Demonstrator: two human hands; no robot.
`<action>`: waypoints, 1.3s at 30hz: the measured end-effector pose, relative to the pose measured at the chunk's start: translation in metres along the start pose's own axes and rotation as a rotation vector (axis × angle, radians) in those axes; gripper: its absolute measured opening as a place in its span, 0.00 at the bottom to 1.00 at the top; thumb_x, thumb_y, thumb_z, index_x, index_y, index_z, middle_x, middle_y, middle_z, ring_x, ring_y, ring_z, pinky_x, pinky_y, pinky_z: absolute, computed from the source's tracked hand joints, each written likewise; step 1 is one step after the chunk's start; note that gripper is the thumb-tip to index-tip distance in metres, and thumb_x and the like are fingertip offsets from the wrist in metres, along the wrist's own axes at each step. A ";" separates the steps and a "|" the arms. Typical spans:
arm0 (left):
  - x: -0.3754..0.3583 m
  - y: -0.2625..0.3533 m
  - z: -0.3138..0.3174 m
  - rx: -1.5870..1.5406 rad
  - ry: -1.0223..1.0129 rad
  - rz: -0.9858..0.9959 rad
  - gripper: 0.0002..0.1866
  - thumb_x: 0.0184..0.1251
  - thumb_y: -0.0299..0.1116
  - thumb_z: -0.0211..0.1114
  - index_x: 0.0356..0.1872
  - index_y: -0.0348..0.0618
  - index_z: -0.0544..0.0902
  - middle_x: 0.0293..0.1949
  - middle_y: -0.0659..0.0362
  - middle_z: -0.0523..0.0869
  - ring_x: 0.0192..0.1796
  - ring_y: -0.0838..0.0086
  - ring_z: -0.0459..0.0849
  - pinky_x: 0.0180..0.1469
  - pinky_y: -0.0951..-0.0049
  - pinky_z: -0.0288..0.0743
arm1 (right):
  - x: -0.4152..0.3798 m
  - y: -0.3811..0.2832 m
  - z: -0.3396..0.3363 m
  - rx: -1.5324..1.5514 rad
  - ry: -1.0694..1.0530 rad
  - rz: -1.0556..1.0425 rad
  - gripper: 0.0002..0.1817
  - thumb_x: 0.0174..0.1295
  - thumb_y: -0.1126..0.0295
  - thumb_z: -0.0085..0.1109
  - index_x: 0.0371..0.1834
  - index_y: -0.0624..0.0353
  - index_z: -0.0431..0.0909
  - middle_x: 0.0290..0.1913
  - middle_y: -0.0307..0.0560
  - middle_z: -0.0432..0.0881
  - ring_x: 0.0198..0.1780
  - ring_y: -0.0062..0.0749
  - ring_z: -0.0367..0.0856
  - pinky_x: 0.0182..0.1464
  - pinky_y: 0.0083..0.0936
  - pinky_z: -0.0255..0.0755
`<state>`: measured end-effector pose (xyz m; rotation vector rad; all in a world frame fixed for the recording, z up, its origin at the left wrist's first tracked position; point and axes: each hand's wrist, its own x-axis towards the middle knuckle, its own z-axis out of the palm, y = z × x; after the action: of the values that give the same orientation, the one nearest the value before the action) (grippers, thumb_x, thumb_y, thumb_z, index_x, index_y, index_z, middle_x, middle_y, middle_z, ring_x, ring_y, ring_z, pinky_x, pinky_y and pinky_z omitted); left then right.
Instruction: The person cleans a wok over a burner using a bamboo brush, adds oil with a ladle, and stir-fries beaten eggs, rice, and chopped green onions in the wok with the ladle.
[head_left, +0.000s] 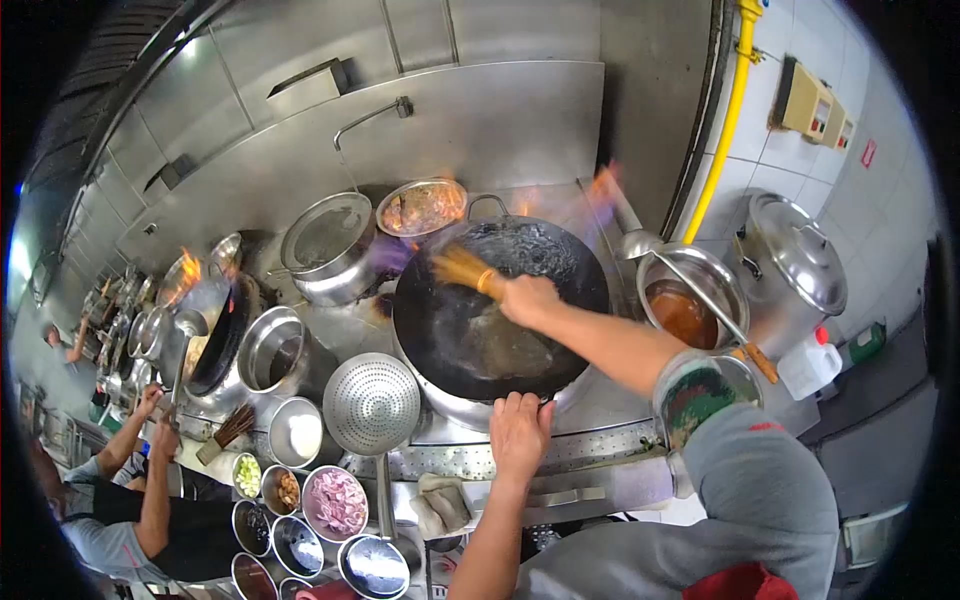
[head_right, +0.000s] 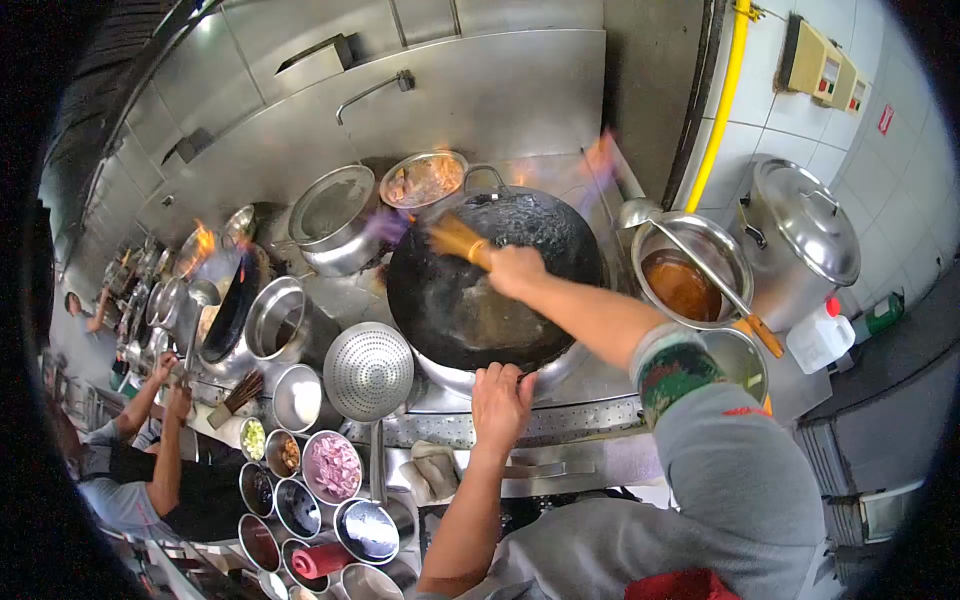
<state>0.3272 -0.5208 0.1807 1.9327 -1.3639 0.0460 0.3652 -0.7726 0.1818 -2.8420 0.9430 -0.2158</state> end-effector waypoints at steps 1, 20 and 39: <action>-0.002 0.001 0.001 0.006 -0.002 -0.004 0.11 0.61 0.35 0.72 0.32 0.40 0.82 0.33 0.51 0.79 0.38 0.52 0.76 0.41 0.55 0.71 | -0.017 -0.015 -0.007 0.047 -0.042 -0.013 0.14 0.60 0.62 0.58 0.44 0.56 0.85 0.38 0.57 0.88 0.40 0.51 0.89 0.42 0.45 0.83; -0.002 0.007 0.006 0.051 -0.007 -0.020 0.12 0.63 0.38 0.71 0.32 0.40 0.82 0.33 0.51 0.80 0.39 0.52 0.77 0.42 0.55 0.71 | -0.082 0.041 -0.110 -0.167 -0.295 -0.138 0.15 0.61 0.65 0.56 0.49 0.41 0.87 0.45 0.47 0.89 0.48 0.43 0.89 0.47 0.41 0.82; 0.030 0.014 -0.009 0.386 -0.240 0.191 0.18 0.65 0.49 0.67 0.23 0.47 0.85 0.27 0.57 0.86 0.34 0.59 0.85 0.40 0.55 0.70 | -0.040 0.150 -0.171 -0.206 -0.205 0.053 0.17 0.55 0.57 0.67 0.48 0.44 0.88 0.42 0.46 0.90 0.46 0.41 0.87 0.47 0.39 0.80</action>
<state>0.3320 -0.5412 0.2075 2.1670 -1.8047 0.1866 0.2152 -0.8821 0.3189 -2.9434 1.0487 0.1866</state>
